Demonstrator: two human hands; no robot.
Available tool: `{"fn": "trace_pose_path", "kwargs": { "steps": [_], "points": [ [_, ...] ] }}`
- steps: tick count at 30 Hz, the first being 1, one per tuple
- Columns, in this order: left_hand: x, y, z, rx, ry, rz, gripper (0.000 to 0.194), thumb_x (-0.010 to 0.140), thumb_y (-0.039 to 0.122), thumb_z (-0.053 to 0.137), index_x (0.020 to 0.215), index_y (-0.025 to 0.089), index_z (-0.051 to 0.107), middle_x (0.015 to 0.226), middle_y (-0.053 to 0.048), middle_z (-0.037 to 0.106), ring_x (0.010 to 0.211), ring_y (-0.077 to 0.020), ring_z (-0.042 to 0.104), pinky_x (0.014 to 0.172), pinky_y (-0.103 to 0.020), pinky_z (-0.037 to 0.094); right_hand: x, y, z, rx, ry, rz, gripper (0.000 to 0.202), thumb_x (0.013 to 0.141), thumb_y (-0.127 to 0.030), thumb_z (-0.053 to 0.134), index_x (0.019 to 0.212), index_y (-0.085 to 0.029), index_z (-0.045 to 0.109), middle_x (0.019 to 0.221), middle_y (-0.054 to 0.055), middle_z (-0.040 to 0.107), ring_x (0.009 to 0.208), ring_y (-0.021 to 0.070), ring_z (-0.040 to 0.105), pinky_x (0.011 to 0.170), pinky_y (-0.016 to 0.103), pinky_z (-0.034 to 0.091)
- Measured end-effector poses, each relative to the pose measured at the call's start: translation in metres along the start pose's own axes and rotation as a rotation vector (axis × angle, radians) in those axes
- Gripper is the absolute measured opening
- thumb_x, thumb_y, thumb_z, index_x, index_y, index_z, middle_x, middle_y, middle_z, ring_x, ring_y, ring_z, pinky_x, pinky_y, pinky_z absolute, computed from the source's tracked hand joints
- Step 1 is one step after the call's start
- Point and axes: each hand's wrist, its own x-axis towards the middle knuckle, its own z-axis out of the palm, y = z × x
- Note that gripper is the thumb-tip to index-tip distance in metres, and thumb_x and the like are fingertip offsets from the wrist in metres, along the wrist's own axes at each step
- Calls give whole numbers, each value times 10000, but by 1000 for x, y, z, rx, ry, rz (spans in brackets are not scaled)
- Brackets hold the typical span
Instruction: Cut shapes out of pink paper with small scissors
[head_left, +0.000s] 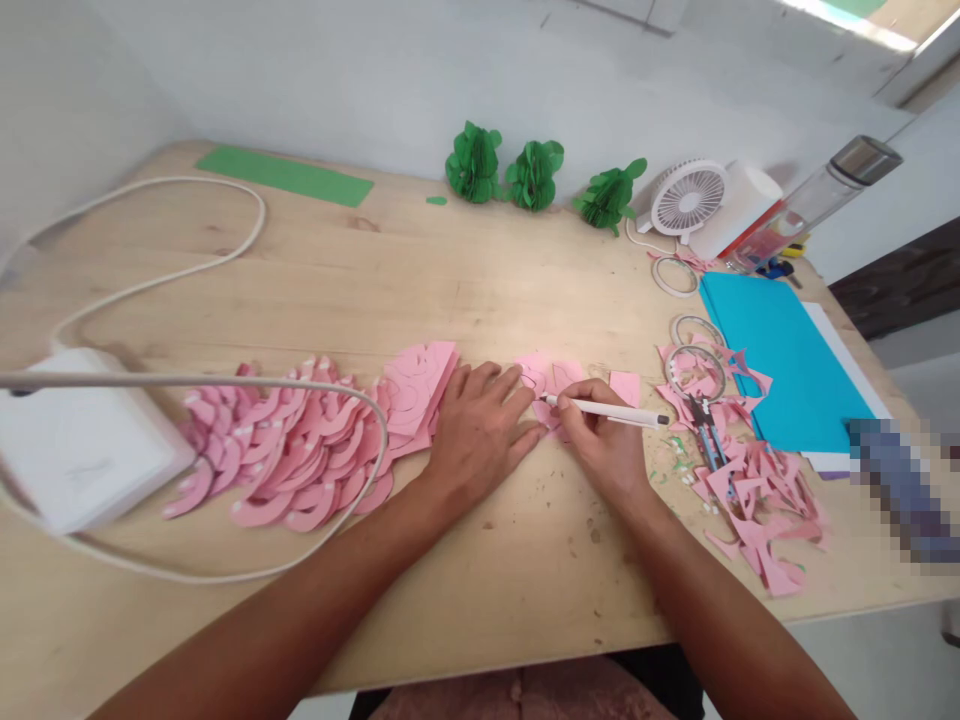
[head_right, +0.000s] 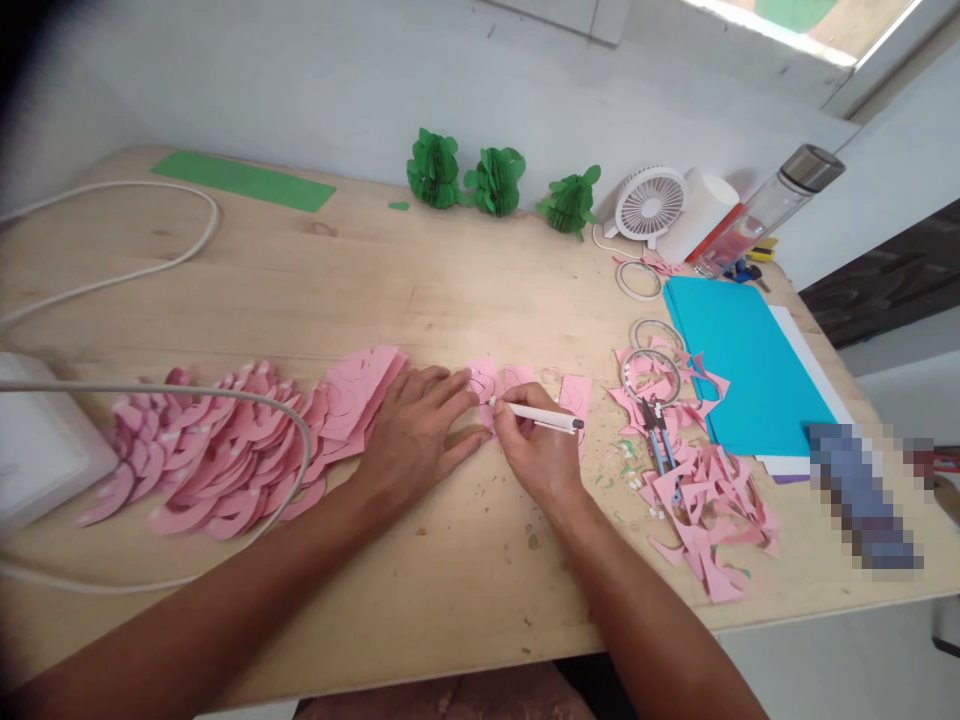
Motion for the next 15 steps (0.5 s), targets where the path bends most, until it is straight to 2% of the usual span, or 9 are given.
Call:
{"fn": "trace_pose_path", "kwargs": {
  "steps": [5, 15],
  "points": [
    [0, 0, 0, -25, 14, -1, 223, 781, 313, 545, 981, 228, 596, 1207, -74, 565, 1114, -291, 449, 975, -510, 295, 1, -1, -2, 17, 5, 35, 102, 772, -267, 518, 745, -186, 573, 650, 5, 601, 541, 124, 504, 500, 235, 392],
    [0, 0, -1, -5, -4, 1, 237, 782, 316, 538, 991, 216, 590, 1222, -76, 552, 1124, -287, 438, 984, -497, 286, 0, -2, 1, -41, -24, -24, 98, 785, -237, 502, 725, -191, 565, 601, -25, 549, 520, 112, 475, 495, 224, 369]
  ]
}}
